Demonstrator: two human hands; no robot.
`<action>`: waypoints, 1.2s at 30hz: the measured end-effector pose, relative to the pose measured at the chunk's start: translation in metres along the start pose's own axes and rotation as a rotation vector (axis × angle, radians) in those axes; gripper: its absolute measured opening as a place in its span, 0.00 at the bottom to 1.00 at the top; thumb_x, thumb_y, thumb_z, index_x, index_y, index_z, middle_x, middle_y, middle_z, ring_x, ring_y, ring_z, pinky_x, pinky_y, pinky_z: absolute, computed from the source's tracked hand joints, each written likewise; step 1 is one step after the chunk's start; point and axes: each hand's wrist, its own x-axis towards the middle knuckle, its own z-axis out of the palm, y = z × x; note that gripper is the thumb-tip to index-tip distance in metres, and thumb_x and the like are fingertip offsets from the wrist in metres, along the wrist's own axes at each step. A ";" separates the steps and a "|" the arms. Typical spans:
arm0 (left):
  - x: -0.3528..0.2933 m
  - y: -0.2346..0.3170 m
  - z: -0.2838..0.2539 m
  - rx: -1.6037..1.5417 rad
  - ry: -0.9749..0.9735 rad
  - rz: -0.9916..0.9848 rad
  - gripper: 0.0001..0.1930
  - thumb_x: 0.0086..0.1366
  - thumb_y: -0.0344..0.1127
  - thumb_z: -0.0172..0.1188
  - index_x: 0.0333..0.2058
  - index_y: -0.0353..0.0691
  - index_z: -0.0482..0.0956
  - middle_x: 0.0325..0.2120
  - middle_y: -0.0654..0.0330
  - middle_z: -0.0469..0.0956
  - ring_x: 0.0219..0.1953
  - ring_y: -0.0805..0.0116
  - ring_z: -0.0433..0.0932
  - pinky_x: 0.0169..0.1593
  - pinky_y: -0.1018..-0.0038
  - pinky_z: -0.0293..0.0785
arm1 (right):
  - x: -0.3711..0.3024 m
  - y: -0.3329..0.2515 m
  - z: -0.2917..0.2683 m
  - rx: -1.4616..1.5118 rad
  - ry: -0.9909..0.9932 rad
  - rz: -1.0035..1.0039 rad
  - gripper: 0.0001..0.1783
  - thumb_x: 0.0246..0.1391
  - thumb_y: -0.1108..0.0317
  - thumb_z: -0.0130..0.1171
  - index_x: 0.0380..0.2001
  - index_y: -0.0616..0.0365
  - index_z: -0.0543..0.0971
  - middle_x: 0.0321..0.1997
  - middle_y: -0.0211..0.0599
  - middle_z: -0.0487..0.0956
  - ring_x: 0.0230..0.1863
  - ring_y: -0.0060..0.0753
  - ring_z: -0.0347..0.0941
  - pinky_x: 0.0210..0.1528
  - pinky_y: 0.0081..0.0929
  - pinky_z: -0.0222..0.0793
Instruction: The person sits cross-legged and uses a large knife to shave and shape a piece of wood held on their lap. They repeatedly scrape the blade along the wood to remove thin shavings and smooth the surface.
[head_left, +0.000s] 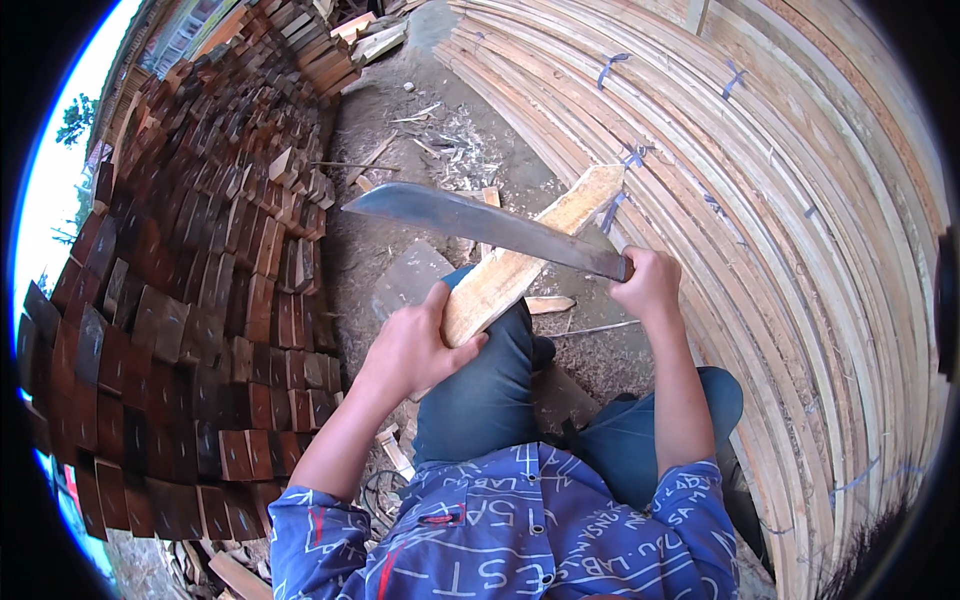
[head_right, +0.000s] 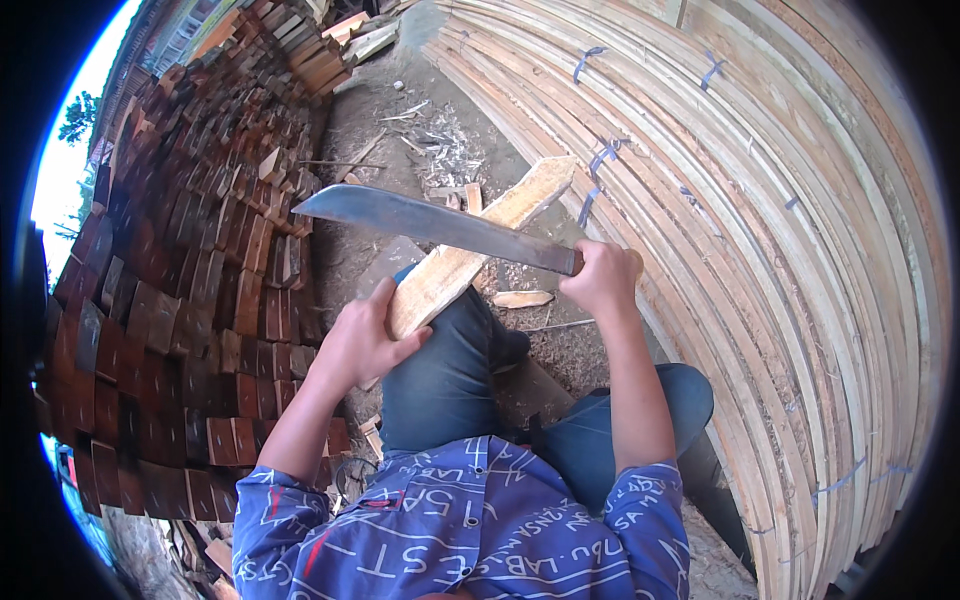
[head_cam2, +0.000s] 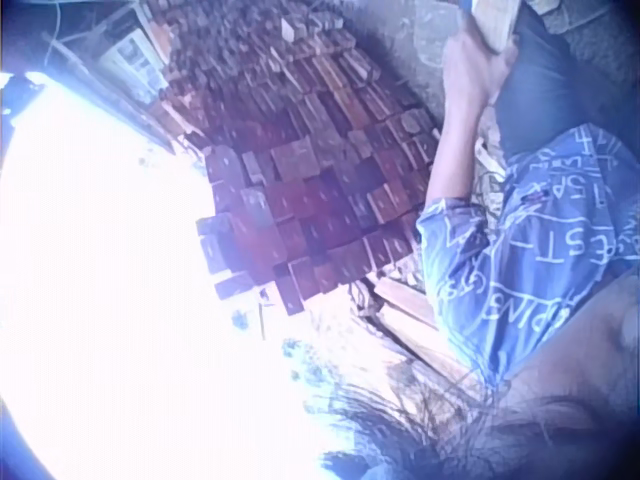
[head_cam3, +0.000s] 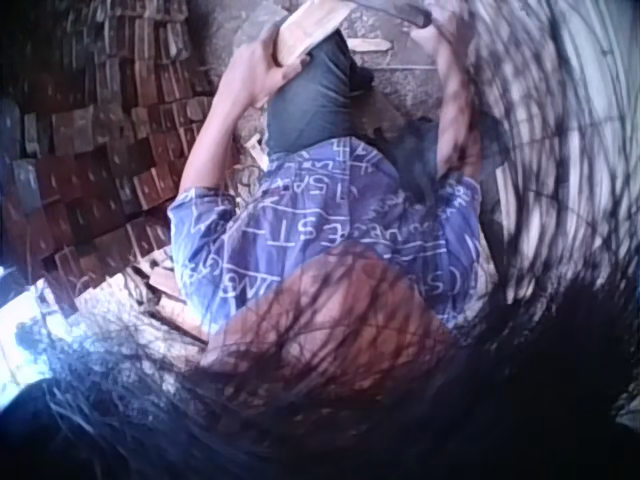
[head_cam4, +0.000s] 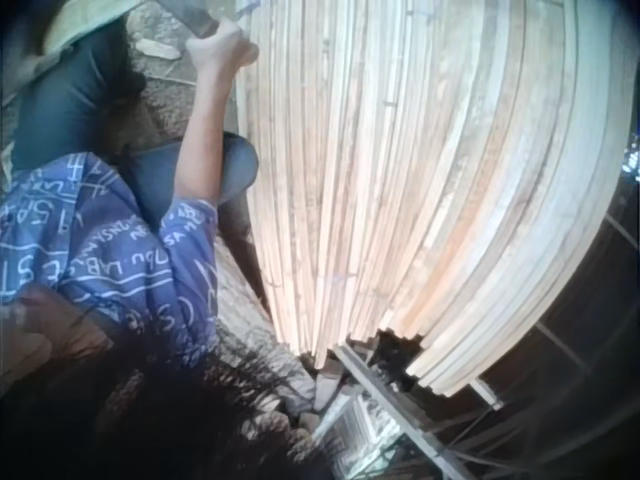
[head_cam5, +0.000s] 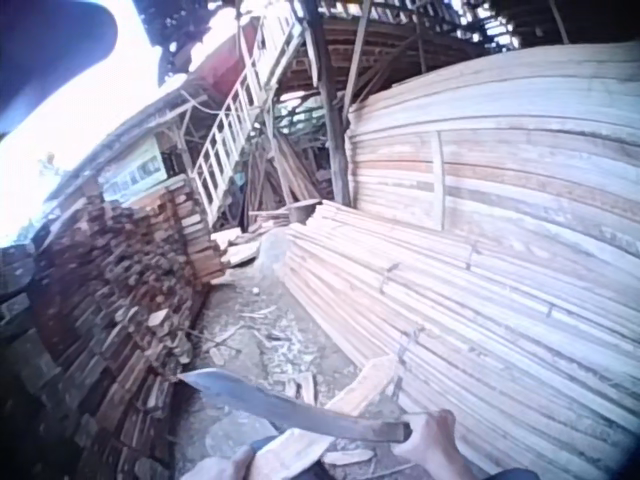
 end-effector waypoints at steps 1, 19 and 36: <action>0.000 0.001 0.001 0.009 0.005 -0.007 0.29 0.52 0.51 0.64 0.38 0.28 0.69 0.24 0.34 0.76 0.34 0.35 0.78 0.40 0.53 0.73 | -0.002 -0.001 -0.002 -0.007 -0.019 0.014 0.09 0.31 0.66 0.62 0.22 0.54 0.82 0.19 0.42 0.79 0.24 0.48 0.78 0.28 0.41 0.69; -0.005 -0.021 0.009 -0.095 0.107 0.024 0.29 0.51 0.51 0.63 0.38 0.28 0.68 0.24 0.33 0.77 0.33 0.35 0.78 0.39 0.53 0.74 | 0.013 0.047 -0.008 0.072 0.102 0.405 0.10 0.45 0.62 0.62 0.21 0.58 0.81 0.23 0.49 0.80 0.29 0.53 0.78 0.33 0.46 0.72; -0.058 -0.053 0.057 -0.201 0.226 -0.087 0.35 0.46 0.49 0.65 0.47 0.27 0.66 0.34 0.31 0.77 0.41 0.35 0.78 0.47 0.54 0.73 | -0.031 0.083 0.042 0.729 0.051 0.519 0.13 0.53 0.64 0.60 0.21 0.62 0.75 0.11 0.27 0.67 0.09 0.21 0.62 0.11 0.23 0.56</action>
